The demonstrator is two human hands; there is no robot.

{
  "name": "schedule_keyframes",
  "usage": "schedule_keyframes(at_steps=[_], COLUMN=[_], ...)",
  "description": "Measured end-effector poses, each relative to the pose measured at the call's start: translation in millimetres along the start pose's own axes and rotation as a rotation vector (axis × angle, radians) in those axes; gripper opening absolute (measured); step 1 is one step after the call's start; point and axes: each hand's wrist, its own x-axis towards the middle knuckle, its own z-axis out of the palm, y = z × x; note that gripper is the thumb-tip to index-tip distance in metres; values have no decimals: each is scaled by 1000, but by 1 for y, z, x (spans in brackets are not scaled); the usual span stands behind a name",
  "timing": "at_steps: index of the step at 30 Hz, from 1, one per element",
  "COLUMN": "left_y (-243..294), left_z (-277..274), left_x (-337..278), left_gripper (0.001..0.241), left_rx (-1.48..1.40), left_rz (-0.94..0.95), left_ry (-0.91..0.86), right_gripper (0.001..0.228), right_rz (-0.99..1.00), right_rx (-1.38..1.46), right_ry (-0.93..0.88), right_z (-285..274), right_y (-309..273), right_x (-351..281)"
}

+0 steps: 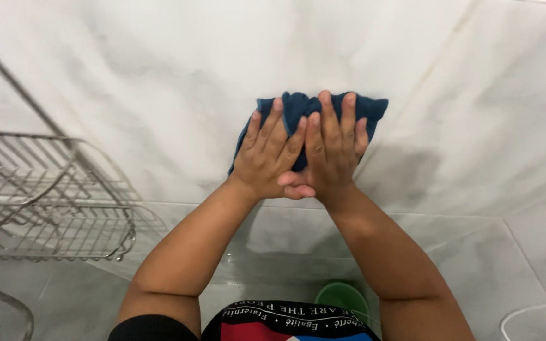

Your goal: The person wipes the white tiled bathroom wall with a blue cloth using both hands. They scrub the surface in circular and vertical motions, focusing on the grout lines and lower sections near the floor.

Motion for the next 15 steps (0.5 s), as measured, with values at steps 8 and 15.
schedule_keyframes(at_steps=[8, 15], left_y=[-69, -114], left_z=[-51, -86], left_x=[-52, -103], left_gripper=[111, 107], left_rx=[48, 122], left_rz=[-63, -158], left_ry=[18, 26], right_gripper=[98, 79], right_rz=[-48, -126], right_rx=[-67, -104], right_ry=[-43, -82], right_z=[52, 84], right_y=[-82, -144], right_x=[20, 37])
